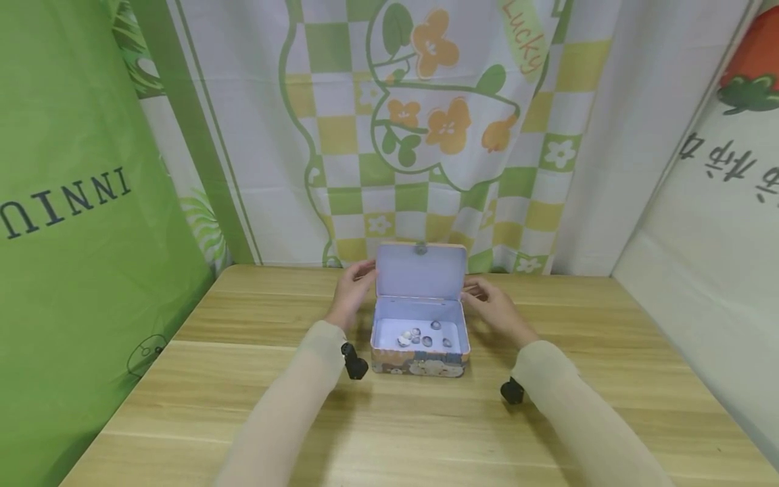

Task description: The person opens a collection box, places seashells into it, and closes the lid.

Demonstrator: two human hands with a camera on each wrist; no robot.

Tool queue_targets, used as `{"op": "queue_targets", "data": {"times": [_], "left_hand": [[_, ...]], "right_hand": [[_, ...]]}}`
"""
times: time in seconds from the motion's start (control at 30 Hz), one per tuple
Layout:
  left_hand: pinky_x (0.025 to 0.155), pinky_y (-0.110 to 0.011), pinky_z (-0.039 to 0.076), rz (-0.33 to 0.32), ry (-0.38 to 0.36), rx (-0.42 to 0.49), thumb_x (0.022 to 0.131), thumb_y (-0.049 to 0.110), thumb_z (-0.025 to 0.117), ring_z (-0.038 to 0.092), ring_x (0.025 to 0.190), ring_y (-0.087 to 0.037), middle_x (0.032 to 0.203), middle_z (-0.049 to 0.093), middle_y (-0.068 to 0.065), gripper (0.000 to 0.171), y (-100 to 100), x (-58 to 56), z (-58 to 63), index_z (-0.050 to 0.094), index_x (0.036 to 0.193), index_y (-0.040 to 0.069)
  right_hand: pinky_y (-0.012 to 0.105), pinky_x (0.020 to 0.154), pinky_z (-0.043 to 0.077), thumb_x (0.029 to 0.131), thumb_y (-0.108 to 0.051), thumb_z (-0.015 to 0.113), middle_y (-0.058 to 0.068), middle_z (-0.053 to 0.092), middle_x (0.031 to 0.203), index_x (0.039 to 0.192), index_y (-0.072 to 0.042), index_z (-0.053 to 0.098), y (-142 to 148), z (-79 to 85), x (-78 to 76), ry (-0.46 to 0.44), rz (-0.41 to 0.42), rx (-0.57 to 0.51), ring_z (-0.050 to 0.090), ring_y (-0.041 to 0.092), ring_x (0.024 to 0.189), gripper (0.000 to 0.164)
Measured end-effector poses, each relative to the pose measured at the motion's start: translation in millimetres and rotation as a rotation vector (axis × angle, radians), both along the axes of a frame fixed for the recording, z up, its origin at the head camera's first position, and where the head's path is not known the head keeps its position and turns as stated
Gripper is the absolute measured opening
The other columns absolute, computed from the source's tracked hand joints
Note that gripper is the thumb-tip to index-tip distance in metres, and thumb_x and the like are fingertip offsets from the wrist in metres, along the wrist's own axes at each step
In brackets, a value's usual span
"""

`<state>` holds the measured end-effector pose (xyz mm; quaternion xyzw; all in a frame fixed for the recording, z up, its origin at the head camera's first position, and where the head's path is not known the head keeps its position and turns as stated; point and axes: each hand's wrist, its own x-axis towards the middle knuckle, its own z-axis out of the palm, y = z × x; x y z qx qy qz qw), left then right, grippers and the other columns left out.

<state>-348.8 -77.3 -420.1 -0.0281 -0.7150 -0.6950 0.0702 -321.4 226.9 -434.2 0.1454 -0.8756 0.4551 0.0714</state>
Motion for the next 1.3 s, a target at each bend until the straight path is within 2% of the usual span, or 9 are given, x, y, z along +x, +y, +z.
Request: {"op": "queue_targets", "data": {"times": [0.23,0.4,0.63,0.87,1.0,1.13,1.3], "left_hand": [[0.106,-0.043,0.045,-0.009,0.045,0.024,0.097,0.022,0.069,0.054,0.122,-0.026,0.13,0.064,-0.011,0.039,0.7,3.3,15.0,0.063,0.132,0.007],[0.106,-0.042,0.046,0.002,0.072,0.045,0.095,0.023,0.071,0.057,0.119,-0.025,0.127,0.065,-0.01,0.037,2.3,5.0,19.6,0.066,0.129,0.008],[0.104,-0.04,0.046,-0.006,0.106,0.064,0.094,0.021,0.072,0.057,0.116,-0.025,0.124,0.065,-0.008,0.033,1.5,12.1,25.4,0.068,0.125,0.01],[0.106,-0.046,0.046,-0.028,0.089,0.053,0.093,0.02,0.073,0.057,0.117,-0.024,0.126,0.064,-0.008,0.034,0.2,15.7,25.6,0.068,0.126,0.011],[0.107,-0.048,0.046,-0.047,0.089,0.06,0.094,0.018,0.072,0.058,0.116,-0.024,0.125,0.065,-0.009,0.033,-0.3,18.1,25.2,0.067,0.126,0.009],[0.106,-0.046,0.047,-0.052,0.087,0.064,0.094,0.018,0.072,0.058,0.115,-0.024,0.124,0.065,-0.009,0.033,-1.3,20.5,25.3,0.068,0.126,0.009],[0.106,-0.044,0.046,-0.053,0.077,0.04,0.094,0.021,0.073,0.057,0.117,-0.023,0.126,0.065,-0.007,0.035,-4.9,22.7,25.2,0.067,0.127,0.012]], "right_hand": [[0.05,0.089,0.053,0.102,-0.022,0.062,0.023,0.067,0.113,0.127,-0.001,0.059,1.1,-0.4,-0.5,-0.003,0.002,0.0,0.063,0.037,0.1,0.033],[0.052,0.09,0.054,0.101,-0.021,0.064,0.022,0.068,0.115,0.125,-0.003,0.061,2.7,1.3,0.7,0.014,-0.007,0.018,0.064,0.038,0.102,0.03],[0.046,0.082,0.057,0.098,-0.019,0.067,0.017,0.071,0.105,0.121,-0.003,0.065,3.5,7.4,4.3,0.041,-0.005,0.078,0.066,0.031,0.092,0.028],[0.048,0.083,0.058,0.098,-0.021,0.067,0.017,0.072,0.104,0.121,0.001,0.065,4.5,11.5,11.2,0.083,-0.004,0.127,0.068,0.031,0.092,0.032],[0.045,0.079,0.06,0.099,-0.021,0.067,0.015,0.073,0.102,0.116,0.001,0.068,6.2,13.1,17.3,0.119,0.001,0.148,0.069,0.028,0.087,0.028],[0.04,0.073,0.059,0.099,-0.022,0.066,0.009,0.073,0.095,0.107,-0.003,0.072,6.8,15.6,24.1,0.127,-0.001,0.176,0.067,0.021,0.08,0.022],[0.036,0.071,0.058,0.099,-0.025,0.066,0.005,0.073,0.092,0.104,-0.004,0.073,4.9,21.7,30.8,0.126,0.015,0.201,0.066,0.018,0.079,0.022]]}}
